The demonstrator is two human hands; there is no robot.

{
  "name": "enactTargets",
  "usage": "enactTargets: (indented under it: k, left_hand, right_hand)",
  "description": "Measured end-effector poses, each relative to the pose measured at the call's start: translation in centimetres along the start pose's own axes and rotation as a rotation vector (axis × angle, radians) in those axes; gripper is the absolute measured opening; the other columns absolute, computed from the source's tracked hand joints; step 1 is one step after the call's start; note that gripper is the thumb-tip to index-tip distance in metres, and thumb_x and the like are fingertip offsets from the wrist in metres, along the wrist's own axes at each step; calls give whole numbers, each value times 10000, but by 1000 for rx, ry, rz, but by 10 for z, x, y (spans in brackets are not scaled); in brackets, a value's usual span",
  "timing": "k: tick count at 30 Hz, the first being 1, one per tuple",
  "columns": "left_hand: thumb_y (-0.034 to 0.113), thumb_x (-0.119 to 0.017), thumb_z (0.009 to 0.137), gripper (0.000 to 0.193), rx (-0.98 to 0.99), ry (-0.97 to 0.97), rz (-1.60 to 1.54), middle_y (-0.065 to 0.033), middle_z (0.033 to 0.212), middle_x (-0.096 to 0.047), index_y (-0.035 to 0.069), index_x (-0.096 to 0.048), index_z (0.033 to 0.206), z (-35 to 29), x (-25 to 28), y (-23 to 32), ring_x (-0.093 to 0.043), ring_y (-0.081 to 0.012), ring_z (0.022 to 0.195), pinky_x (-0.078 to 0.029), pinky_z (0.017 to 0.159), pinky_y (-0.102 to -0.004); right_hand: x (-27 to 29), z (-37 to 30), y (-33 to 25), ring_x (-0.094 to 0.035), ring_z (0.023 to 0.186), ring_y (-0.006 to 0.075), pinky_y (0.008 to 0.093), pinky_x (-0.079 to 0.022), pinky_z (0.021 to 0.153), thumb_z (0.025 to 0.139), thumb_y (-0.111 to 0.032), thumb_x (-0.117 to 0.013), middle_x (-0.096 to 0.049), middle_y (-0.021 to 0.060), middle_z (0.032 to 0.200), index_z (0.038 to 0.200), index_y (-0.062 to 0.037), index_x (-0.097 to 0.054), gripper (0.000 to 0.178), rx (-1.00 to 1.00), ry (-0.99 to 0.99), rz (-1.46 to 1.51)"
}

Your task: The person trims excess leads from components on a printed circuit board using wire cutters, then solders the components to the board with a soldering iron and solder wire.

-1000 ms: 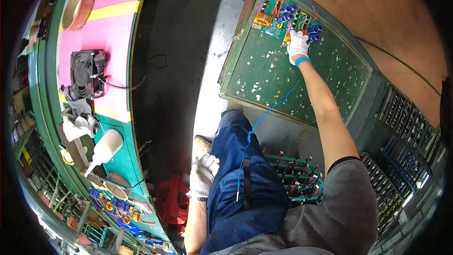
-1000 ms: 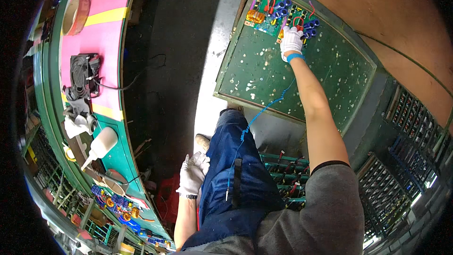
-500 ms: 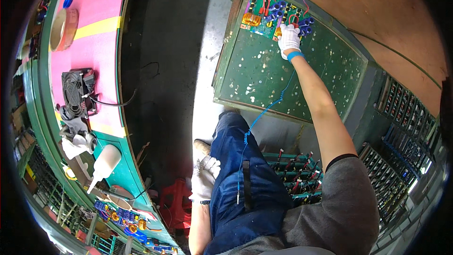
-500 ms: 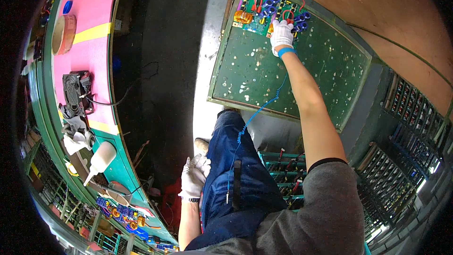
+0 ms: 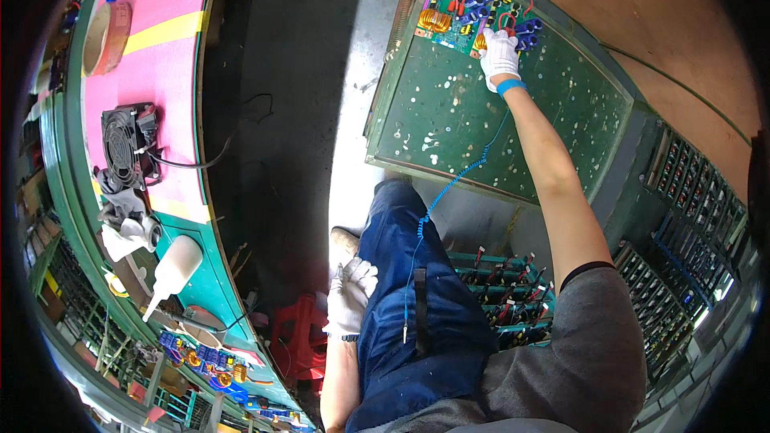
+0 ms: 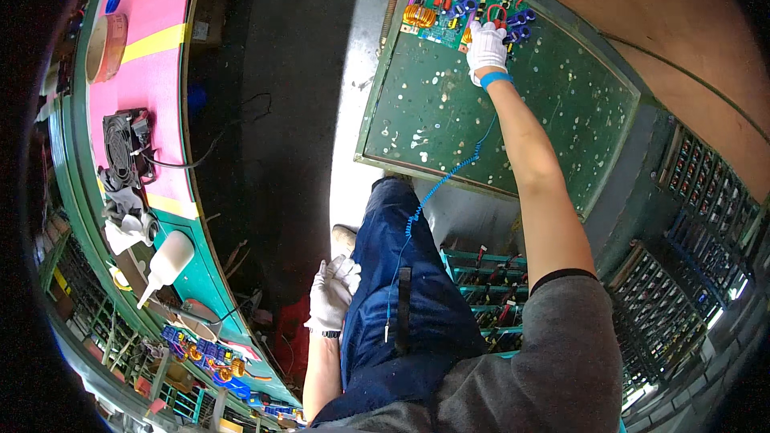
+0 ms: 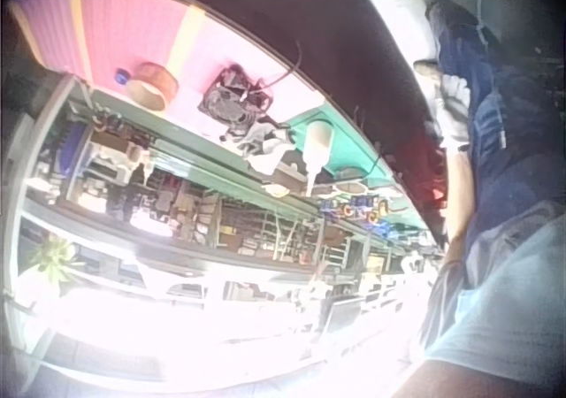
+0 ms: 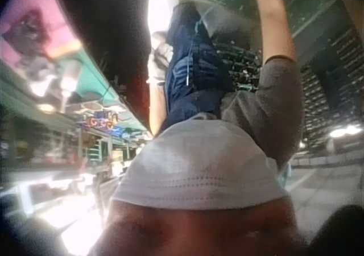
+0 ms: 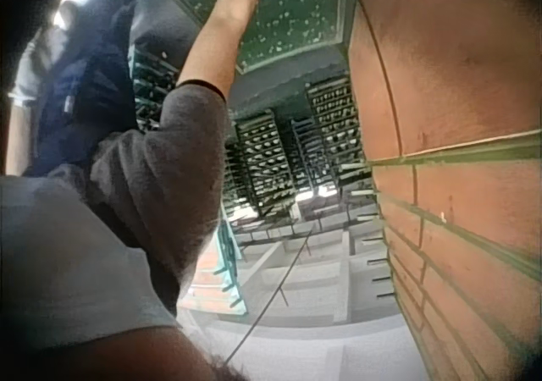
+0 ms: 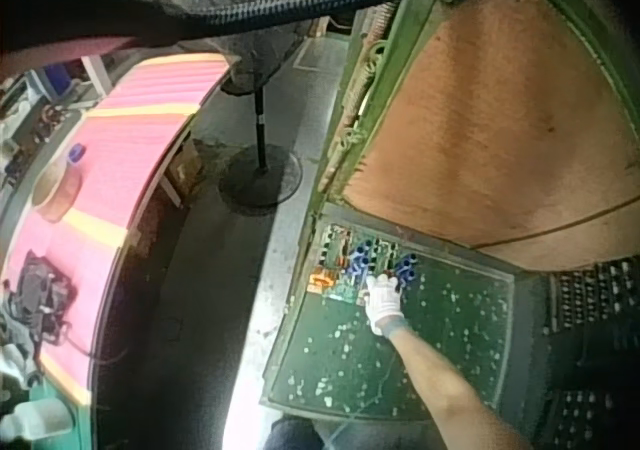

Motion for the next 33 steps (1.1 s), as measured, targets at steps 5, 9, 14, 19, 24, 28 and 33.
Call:
enactTargets:
  k: [5,9,14,19,24,28,33]
  left_hand:
    - [381,-439,916,444,-2,29,-30,-171,998,-591,1,-487,1139,-1,1,-1,-580,-266,890,-485,763,-349]
    - [407,-534,861,519,-69,-80,-66,-178,1024,-564,-33,-472,1128,-12,-3,5,-555,-285,932,-472,797,-355]
    - [287,-495,912,338,-90,-215,-177,-120,982,-596,-2,-489,1087,-37,10,19,-594,-234,881,-489,785,-330]
    - [340,-493,907,391,-278,-139,-156,-95,1016,-596,20,-495,1131,-115,60,54,-580,-207,933,-466,826,-317]
    - [343,-511,896,428,-624,-304,-228,-93,1037,-594,7,-499,1160,-234,174,121,-584,-196,947,-461,839,-328]
    - [346,-508,896,420,-1028,332,73,-89,1037,-602,21,-518,1164,-329,302,204,-587,-189,942,-465,833,-332]
    - [369,-481,904,413,-1104,640,53,-103,1042,-618,16,-563,1101,-383,500,338,-601,-183,915,-480,784,-322]
  right_hand:
    - [3,2,-7,-495,924,383,443,-456,746,711,-97,-625,-522,176,1004,1080,-108,-536,379,0,43,25]
    - [-9,15,-7,-576,827,331,441,-464,687,739,-204,-652,-598,157,894,1033,-92,-569,325,-11,-47,136]
    - [97,-58,-58,-589,882,331,409,-463,770,786,-260,-648,-609,176,996,1082,-25,-552,390,166,64,358]
    - [42,-158,-47,-575,908,330,381,-449,804,831,-182,-582,-596,231,996,998,67,-563,301,171,-67,335]
    - [17,-317,-144,-503,606,99,253,-443,524,838,-83,-572,-577,35,818,958,-7,-581,143,13,-536,858]
    - [43,-406,-217,-531,599,93,232,-475,535,864,-116,-567,-575,39,782,1002,-10,-571,174,160,-671,929]
    - [94,-503,-284,-559,592,120,247,-488,531,868,-128,-561,-584,70,718,1000,6,-571,188,51,-655,930]
Point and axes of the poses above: each hand's wrist, its own z-axis towards the middle knuckle, its own x-axis out of the back of the hand, y = z × x, the point moved 5 cm from there along z, towards the middle knuckle
